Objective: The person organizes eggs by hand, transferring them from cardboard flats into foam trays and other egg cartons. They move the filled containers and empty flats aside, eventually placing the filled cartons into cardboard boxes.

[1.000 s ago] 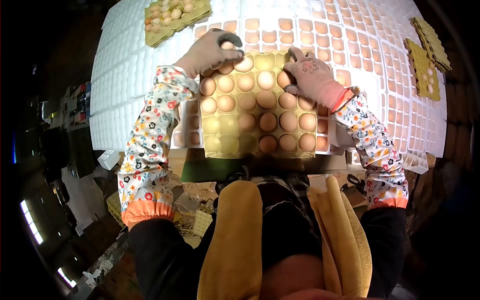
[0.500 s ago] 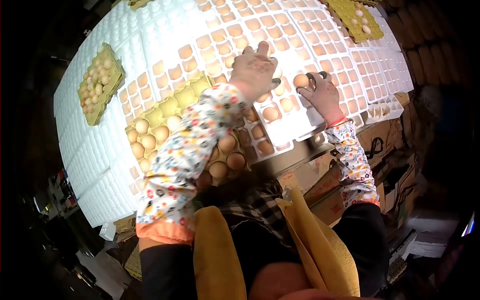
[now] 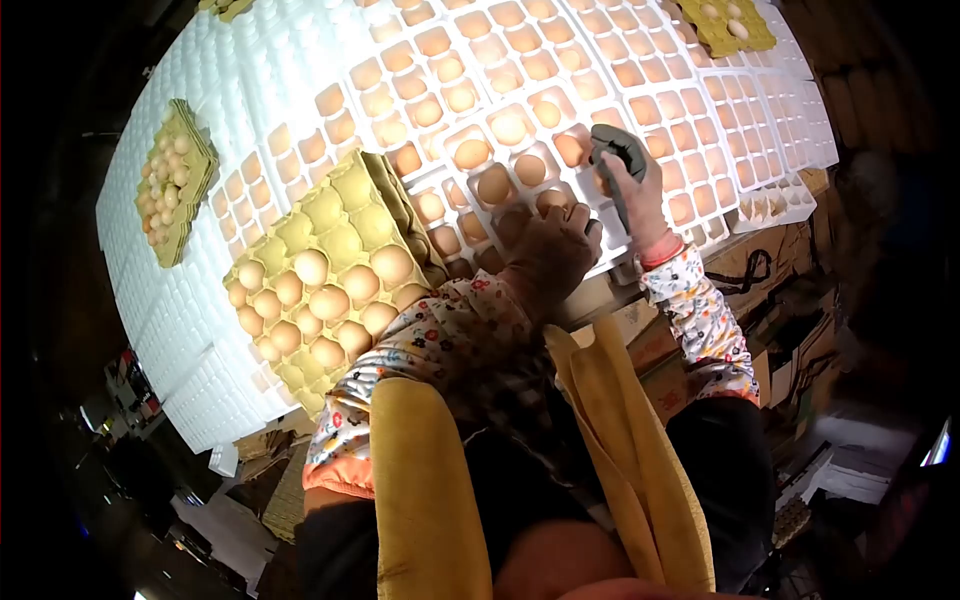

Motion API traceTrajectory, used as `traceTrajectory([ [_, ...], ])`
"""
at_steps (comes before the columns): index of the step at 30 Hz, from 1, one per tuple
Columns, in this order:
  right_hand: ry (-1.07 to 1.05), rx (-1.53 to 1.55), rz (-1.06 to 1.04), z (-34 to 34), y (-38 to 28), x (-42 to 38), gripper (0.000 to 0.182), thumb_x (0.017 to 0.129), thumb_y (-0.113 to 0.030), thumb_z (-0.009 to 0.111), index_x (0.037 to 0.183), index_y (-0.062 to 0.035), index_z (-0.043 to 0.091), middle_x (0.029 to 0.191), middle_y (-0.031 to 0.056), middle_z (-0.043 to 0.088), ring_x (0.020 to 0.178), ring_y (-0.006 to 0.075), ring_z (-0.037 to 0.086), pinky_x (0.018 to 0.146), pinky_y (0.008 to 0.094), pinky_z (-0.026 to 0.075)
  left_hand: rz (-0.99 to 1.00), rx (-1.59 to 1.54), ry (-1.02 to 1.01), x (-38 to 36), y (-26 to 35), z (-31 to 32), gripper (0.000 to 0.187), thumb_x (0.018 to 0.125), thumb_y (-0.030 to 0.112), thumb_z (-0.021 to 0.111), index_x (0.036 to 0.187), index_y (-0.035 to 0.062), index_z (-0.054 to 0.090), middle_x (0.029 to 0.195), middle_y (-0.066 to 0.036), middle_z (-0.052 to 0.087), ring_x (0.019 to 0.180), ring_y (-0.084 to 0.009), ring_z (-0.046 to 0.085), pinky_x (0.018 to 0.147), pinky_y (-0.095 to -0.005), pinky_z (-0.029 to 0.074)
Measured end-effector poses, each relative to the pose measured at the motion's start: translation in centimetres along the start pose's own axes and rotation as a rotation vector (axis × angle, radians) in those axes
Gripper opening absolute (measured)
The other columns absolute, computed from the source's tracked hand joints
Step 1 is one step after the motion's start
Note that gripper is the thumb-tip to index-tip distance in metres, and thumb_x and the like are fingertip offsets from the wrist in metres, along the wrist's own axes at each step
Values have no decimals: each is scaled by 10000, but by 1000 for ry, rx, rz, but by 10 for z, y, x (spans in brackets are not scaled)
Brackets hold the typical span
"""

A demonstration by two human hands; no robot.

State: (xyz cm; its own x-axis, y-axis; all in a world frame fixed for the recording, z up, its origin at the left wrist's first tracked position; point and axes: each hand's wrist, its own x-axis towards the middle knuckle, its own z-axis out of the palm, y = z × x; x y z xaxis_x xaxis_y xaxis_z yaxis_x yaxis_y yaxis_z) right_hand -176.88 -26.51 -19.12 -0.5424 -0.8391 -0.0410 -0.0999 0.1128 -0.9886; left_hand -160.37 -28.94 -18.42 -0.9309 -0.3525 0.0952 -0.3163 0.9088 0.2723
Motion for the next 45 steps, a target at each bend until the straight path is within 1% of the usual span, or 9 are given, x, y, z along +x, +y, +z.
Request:
traceTrajectory([
  [3,-136,-568,-514,4,10,-21,221,868,-84,570,1062,-29,659,1105,166,615,1012,348,587,919,374,461,-19,-177,8,-17,9,-1,317,808,349,638,1018,112,614,1048,-114,557,1000,-279,553,896,-496,422],
  [10,-229,-64,-129,63,-61,-31,270,934,-132,594,1167,-4,640,999,47,686,867,110,620,777,256,498,-87,-488,-196,-99,4,-75,525,825,394,667,1229,73,570,1171,-167,567,1049,-328,559,964,-506,411],
  [12,-532,-216,-169,102,-84,-48,373,855,-187,679,1198,-54,621,880,77,650,774,148,602,728,291,493,-40,-352,327,-156,-36,-80,422,802,349,703,1133,96,629,1026,-135,593,905,-344,582,839,-475,469],
  [16,-640,-647,-604,172,-66,-53,496,807,-297,694,1232,-64,588,1131,144,589,955,303,618,828,388,501,-634,82,250,-195,-107,-136,382,782,364,716,1056,106,650,1154,-115,577,1073,-318,528,925,-443,409],
  [22,-752,-696,-408,176,-93,-60,488,766,-286,714,1190,-70,605,1245,145,564,1058,358,583,879,423,493,-390,85,172,-196,-133,-116,460,792,427,679,1095,85,622,1208,-107,565,1168,-318,467,1030,-463,316],
  [27,-495,168,334,153,-89,-87,284,898,-216,644,1087,-3,626,906,16,635,840,79,586,694,229,491,-679,-1665,582,-213,-121,-155,292,891,245,617,1079,25,578,912,-56,562,752,-139,592,619,-274,507],
  [30,-380,858,455,128,-57,-87,284,967,-207,522,1132,21,563,1011,116,645,907,192,658,790,282,559,-932,-1397,-3,-201,-127,-173,256,880,265,639,952,24,592,925,-72,600,768,-175,628,659,-294,531],
  [32,-228,-122,-335,93,-11,-81,201,950,-78,532,1105,50,520,1113,196,610,1051,294,636,925,376,554,-486,-190,-157,-191,-105,-147,289,855,310,663,959,48,605,991,-105,613,837,-230,641,692,-355,528],
  [45,322,-644,-165,-173,71,265,384,855,-229,717,1122,9,579,944,95,692,864,172,643,809,367,526,-493,85,-133,-185,-69,-137,452,721,333,763,1040,73,576,1003,-150,548,913,-333,567,751,-426,484],
])
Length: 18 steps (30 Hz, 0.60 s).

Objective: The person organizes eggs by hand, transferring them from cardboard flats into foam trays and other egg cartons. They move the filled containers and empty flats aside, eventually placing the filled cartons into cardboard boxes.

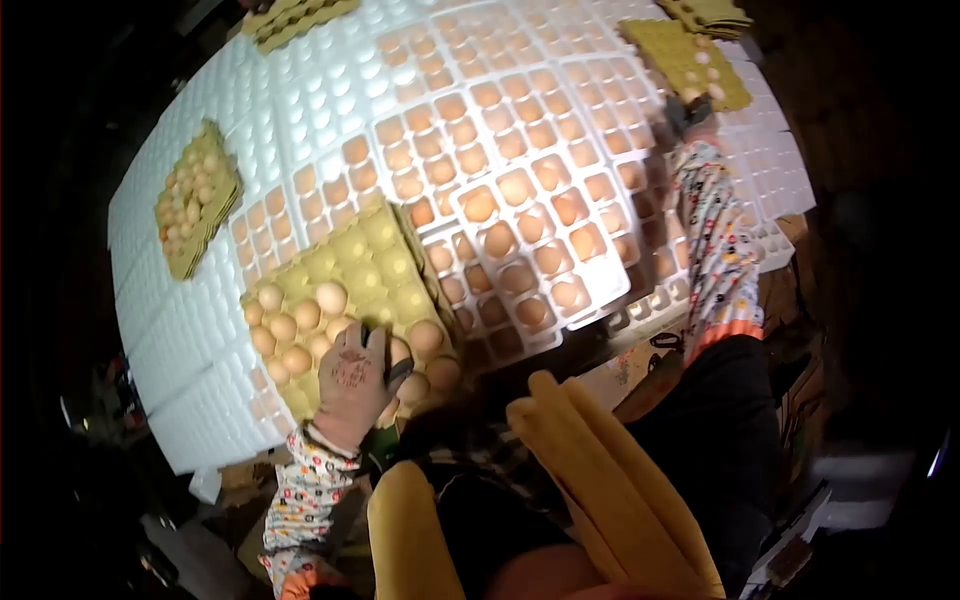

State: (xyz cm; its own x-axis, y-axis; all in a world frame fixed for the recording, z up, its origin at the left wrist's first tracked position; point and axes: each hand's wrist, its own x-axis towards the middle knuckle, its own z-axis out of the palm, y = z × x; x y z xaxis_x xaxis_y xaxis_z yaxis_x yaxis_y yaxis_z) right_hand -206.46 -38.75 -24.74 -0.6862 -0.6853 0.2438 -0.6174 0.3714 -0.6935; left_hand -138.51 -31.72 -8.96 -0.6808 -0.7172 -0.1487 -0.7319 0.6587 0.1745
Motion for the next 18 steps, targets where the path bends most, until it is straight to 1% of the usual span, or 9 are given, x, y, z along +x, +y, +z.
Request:
traceTrajectory([
  [2,-171,376,25,13,-27,11,438,908,-281,622,1230,-2,521,1053,110,668,952,213,640,866,361,512,-25,-27,-67,1,-1,-3,404,769,338,727,1039,79,576,983,-146,548,899,-332,565,729,-422,476],
  [5,-699,974,-17,19,-159,-90,530,987,-357,479,1392,-19,433,1217,133,632,1084,276,636,950,353,491,-34,-37,-191,2,-4,-8,527,783,332,714,1216,82,547,1097,-157,515,1008,-337,550,805,-427,465],
  [8,-1153,676,-40,5,-282,-254,466,930,-282,626,1327,-53,544,957,31,679,834,116,619,723,257,517,-3,-82,-200,-7,-12,-7,505,820,327,672,1243,88,538,1153,-152,519,1055,-319,559,854,-415,474],
  [9,-1265,422,-327,-2,-310,-282,458,887,-233,662,1293,-51,558,970,80,670,820,167,649,698,293,532,-18,-145,-225,-6,-14,-8,493,819,319,674,1241,100,542,1177,-151,513,1060,-322,560,860,-415,475],
  [11,-874,510,-907,32,-319,-344,419,846,-192,662,1227,-40,575,1016,137,648,813,251,663,678,355,535,-47,-197,-171,-9,-16,-7,514,786,327,716,1218,103,549,1144,-148,536,1054,-329,561,863,-421,468],
  [13,-1061,187,-865,48,-325,-372,449,824,-181,686,1239,-76,547,1096,139,615,882,355,617,726,430,510,-106,-336,-57,-21,-19,-4,532,758,307,753,1199,90,550,1134,-150,560,1018,-333,574,850,-414,475],
  [15,-916,250,-874,55,-321,-376,381,831,-209,676,1168,-60,580,1031,144,630,861,339,619,724,421,509,-282,-601,28,-30,-11,-13,494,739,152,776,1171,52,559,990,-99,620,800,-230,598,736,-332,504],
  [17,-829,366,-799,48,-316,-380,373,844,-208,663,1171,-44,587,988,150,641,839,315,627,727,395,513,-347,-1051,219,-32,-23,7,470,750,89,758,1168,19,557,917,-48,616,753,-142,573,656,-267,489],
  [18,-889,518,-500,32,-318,-379,352,865,-178,633,1182,-29,597,948,155,664,837,275,644,748,354,518,-509,-1237,205,-33,-20,-4,442,791,60,710,1198,-4,551,903,-32,612,707,-87,550,601,-214,458],
])
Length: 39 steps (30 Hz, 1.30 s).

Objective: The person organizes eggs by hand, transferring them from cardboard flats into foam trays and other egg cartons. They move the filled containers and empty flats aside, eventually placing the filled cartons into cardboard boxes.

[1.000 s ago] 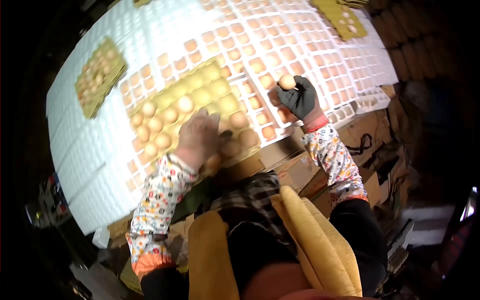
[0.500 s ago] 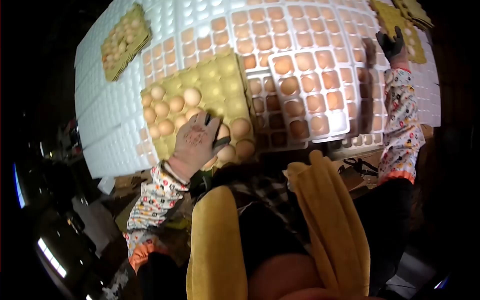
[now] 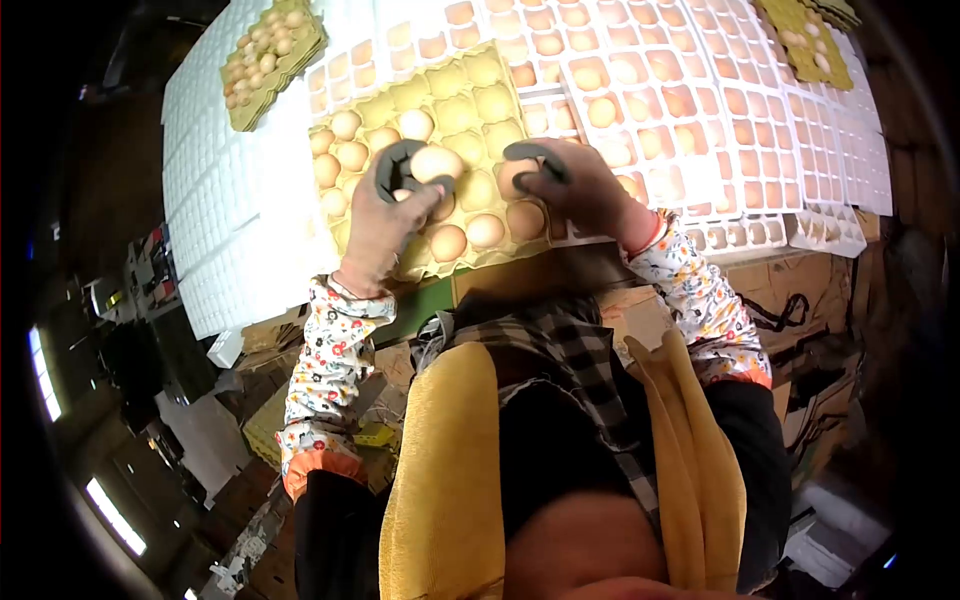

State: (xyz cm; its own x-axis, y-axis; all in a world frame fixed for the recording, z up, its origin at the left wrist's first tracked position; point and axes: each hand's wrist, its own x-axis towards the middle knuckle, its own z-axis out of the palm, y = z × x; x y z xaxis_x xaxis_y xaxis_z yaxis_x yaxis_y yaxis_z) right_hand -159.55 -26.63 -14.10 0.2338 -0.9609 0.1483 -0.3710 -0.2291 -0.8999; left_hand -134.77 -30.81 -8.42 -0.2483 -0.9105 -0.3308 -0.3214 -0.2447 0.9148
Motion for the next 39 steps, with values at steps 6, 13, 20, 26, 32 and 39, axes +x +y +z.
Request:
traceTrajectory([
  [6,449,-232,170,-26,48,-138,336,953,-186,581,1210,31,588,1086,121,664,972,219,637,868,348,512,470,57,-277,-2,27,86,443,852,91,664,1278,39,553,820,-36,606,663,-94,537,618,-215,445],
  [13,1029,-73,370,-94,88,-155,340,940,-187,620,1212,15,595,959,52,653,723,95,571,652,236,473,523,599,-489,42,-12,267,232,938,264,530,1073,86,595,982,-130,625,946,-271,602,791,-363,503],
  [20,601,-732,403,-86,96,-131,273,859,-220,650,1058,-34,672,1040,113,673,944,269,639,842,375,503,752,717,-431,-26,-21,174,387,841,259,650,1193,103,606,1013,-128,598,854,-261,605,754,-342,508],
  [26,277,-81,185,-15,-35,-81,351,828,-95,681,1162,-11,615,1108,132,662,955,240,654,824,321,513,-162,-717,-273,-95,-36,25,472,892,172,523,1328,-4,489,1246,-148,585,1117,-229,577,948,-328,461],
  [32,-211,-690,-104,48,-42,-22,642,713,-308,784,1278,-126,541,1313,102,508,1204,334,463,972,471,380,-65,-475,44,-104,-52,-42,401,849,88,592,1240,5,557,1179,-143,625,1093,-239,594,908,-333,493],
  [39,-191,-737,1,59,-42,-21,588,743,-387,741,1253,-153,567,1342,85,489,1273,340,399,1050,513,304,549,1215,142,-49,-52,1,381,659,292,805,968,139,641,1165,-136,489,925,-304,552,668,-380,533],
])
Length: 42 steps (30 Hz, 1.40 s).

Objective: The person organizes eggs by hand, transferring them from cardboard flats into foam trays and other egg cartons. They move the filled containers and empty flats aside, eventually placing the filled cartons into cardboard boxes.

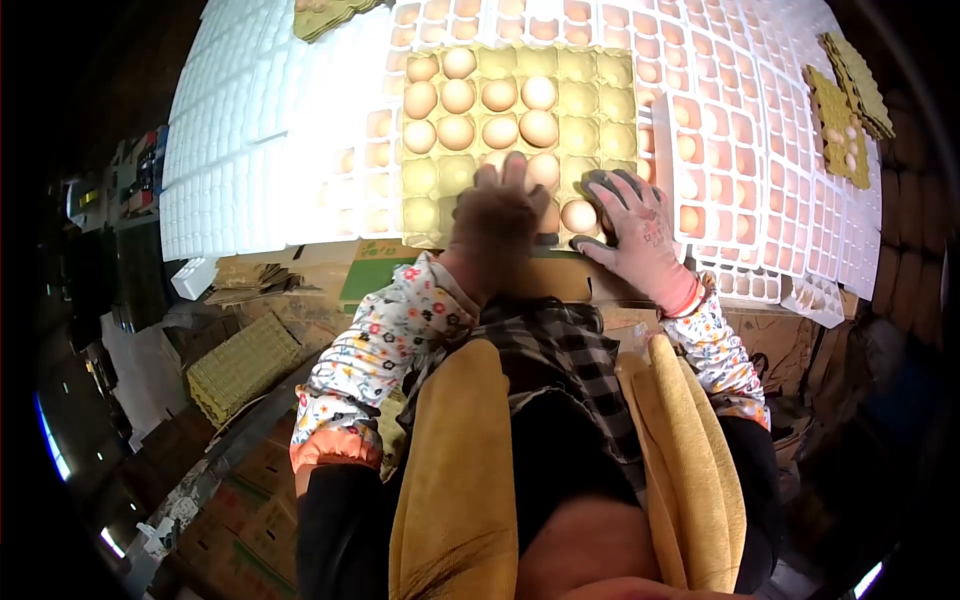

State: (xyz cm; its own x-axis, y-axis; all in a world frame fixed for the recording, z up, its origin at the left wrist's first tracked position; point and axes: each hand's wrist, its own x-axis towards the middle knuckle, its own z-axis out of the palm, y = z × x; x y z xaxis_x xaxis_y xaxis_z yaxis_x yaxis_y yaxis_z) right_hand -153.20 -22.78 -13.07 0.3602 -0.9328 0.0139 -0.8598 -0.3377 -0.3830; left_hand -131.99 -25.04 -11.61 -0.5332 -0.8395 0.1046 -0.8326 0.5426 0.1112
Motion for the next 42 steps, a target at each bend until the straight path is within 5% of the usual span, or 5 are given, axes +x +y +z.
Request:
traceTrajectory([
  [12,332,1053,363,-43,23,3,442,757,-274,770,1104,-69,590,1000,126,609,940,246,614,850,339,489,-566,-1772,81,7,-38,-44,228,945,113,534,1115,-38,545,922,-80,610,875,-194,632,636,-229,503],
  [16,1031,820,468,-33,213,10,309,790,-106,753,999,-4,549,914,84,628,835,173,636,719,322,530,-201,-856,269,-13,-74,21,501,861,130,668,1261,-12,401,1247,-89,517,1104,-204,538,960,-342,453],
  [27,750,-136,994,-87,600,-50,351,847,-321,683,1037,-36,607,905,73,697,829,246,651,729,388,543,-693,-2316,228,-40,-103,49,485,974,265,509,1382,44,365,1364,-122,487,1133,-306,557,983,-506,446],
  [30,1391,1734,678,-56,620,-56,336,894,-363,632,1062,-74,602,950,66,670,832,252,630,721,393,543,-639,-2387,174,-41,-110,48,481,1007,306,461,1408,60,357,1386,-132,481,1121,-334,571,977,-553,454],
  [42,-127,4,-311,-24,22,20,469,790,-260,720,1209,-109,575,1162,132,553,1045,312,562,830,421,487,-653,-2181,129,-10,-87,21,549,976,474,347,1317,63,472,1211,-143,562,1096,-342,571,829,-460,531],
])
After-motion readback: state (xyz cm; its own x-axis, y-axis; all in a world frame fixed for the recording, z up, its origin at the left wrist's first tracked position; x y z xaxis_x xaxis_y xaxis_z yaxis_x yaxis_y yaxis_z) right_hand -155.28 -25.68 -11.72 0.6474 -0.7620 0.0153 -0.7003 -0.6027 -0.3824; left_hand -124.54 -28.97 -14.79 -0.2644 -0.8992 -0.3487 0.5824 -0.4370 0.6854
